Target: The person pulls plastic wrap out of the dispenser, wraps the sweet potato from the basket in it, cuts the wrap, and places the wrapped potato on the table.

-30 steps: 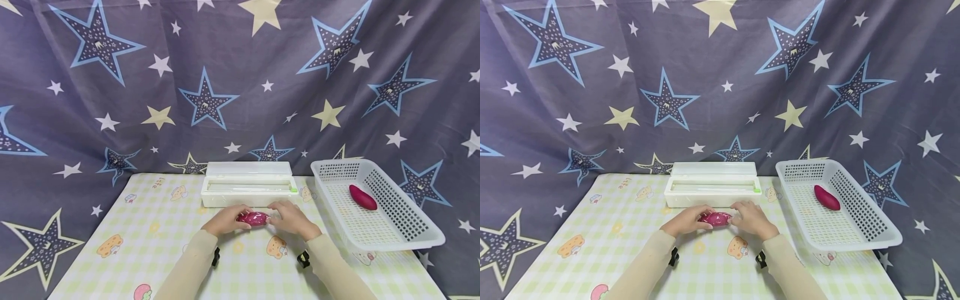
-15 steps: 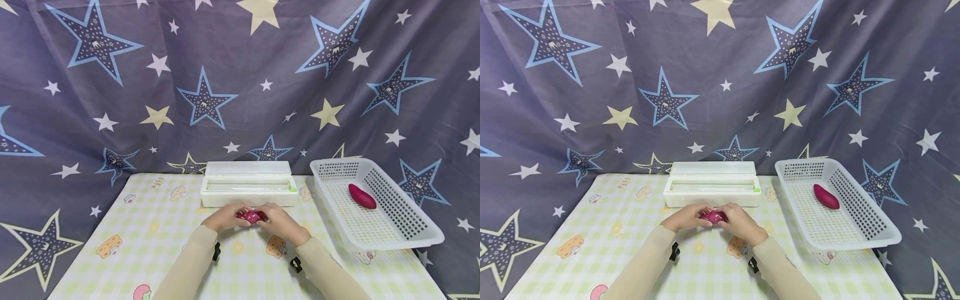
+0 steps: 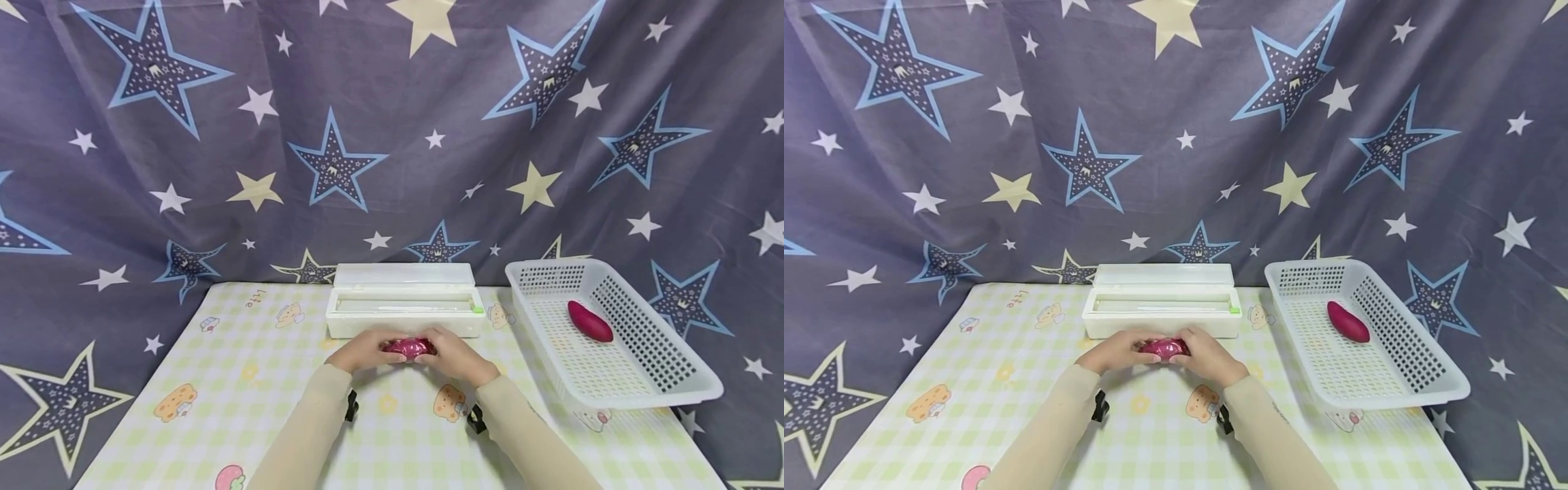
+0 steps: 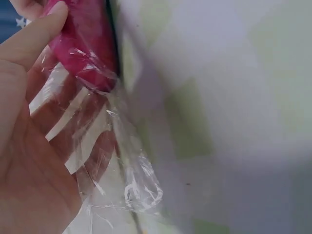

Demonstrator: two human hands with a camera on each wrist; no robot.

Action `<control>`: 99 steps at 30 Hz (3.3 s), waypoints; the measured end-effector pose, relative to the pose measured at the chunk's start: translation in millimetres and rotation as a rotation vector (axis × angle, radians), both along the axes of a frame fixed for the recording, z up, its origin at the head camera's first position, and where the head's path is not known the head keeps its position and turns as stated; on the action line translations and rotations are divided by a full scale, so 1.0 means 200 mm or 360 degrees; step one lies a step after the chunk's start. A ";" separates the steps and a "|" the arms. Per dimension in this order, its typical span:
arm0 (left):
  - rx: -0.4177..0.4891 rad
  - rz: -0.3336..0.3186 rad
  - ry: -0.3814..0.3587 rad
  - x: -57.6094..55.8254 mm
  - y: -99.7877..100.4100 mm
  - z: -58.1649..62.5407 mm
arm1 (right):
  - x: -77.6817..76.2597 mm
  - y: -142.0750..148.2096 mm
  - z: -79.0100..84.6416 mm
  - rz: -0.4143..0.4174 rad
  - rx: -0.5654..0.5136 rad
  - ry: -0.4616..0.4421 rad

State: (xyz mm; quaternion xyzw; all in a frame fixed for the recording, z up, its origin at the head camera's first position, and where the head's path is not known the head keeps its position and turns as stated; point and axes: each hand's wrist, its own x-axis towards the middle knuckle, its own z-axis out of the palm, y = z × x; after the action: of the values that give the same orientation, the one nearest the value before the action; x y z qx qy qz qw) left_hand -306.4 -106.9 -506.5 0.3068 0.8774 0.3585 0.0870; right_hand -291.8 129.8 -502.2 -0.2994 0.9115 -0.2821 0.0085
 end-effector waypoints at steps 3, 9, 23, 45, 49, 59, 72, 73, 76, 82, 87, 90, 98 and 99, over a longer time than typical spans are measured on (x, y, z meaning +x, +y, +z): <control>0.0031 0.0008 0.0009 0.01 -0.02 -0.01 | -0.02 0.00 0.00 0.0002 0.0011 -0.0029; -0.0019 0.0104 0.0008 0.02 -0.06 -0.02 | -0.04 0.00 0.01 0.0018 0.0108 0.0005; 0.0191 0.0529 0.0216 0.03 -0.20 0.01 | -0.06 -0.02 0.02 0.0005 0.0237 0.0145; 0.0280 0.1181 0.0221 -0.08 -0.33 0.00 | -0.06 -0.03 0.03 -0.0043 0.0245 0.0191; 0.0308 0.1197 0.0183 -0.07 -0.33 0.01 | -0.06 -0.03 0.03 -0.0085 0.0164 0.0151; 0.0319 0.1201 0.0110 -0.07 -0.33 0.00 | -0.03 -0.03 0.01 -0.0185 0.0118 0.0213; 0.0367 0.1206 0.0064 -0.07 -0.35 0.00 | -0.01 0.02 0.04 -0.0271 0.0026 0.0269; 0.0373 0.1208 0.0053 -0.07 -0.35 0.00 | -0.01 0.03 0.05 -0.0289 -0.0022 0.0296; 0.0376 0.1206 0.0042 -0.07 -0.34 0.00 | -0.03 0.08 0.06 -0.0343 -0.0155 0.0440; 0.0378 0.1221 0.0040 -0.06 -0.34 0.00 | -0.09 0.19 0.07 -0.0522 -0.0263 0.0790; 0.0395 0.1230 0.0054 -0.06 -0.34 0.00 | -0.12 0.27 0.07 -0.0660 -0.0325 0.0838; 0.0401 0.1237 0.0030 -0.06 -0.34 0.00 | -0.13 0.30 0.06 -0.0704 -0.0377 0.0772; 0.0398 0.1231 0.0014 -0.05 -0.33 0.00 | -0.14 0.37 0.00 -0.0787 -0.0447 0.0531; 0.0402 0.1231 0.0014 -0.05 -0.33 0.00 | -0.14 0.37 -0.01 -0.0794 -0.0451 0.0513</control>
State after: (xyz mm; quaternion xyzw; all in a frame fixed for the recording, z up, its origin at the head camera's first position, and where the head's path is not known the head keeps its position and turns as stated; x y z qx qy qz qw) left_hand -316.7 -173.4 -506.4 -0.0359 0.8775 0.4684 -0.0962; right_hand -319.5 204.4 -504.1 -0.1059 0.8980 -0.3484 -0.2470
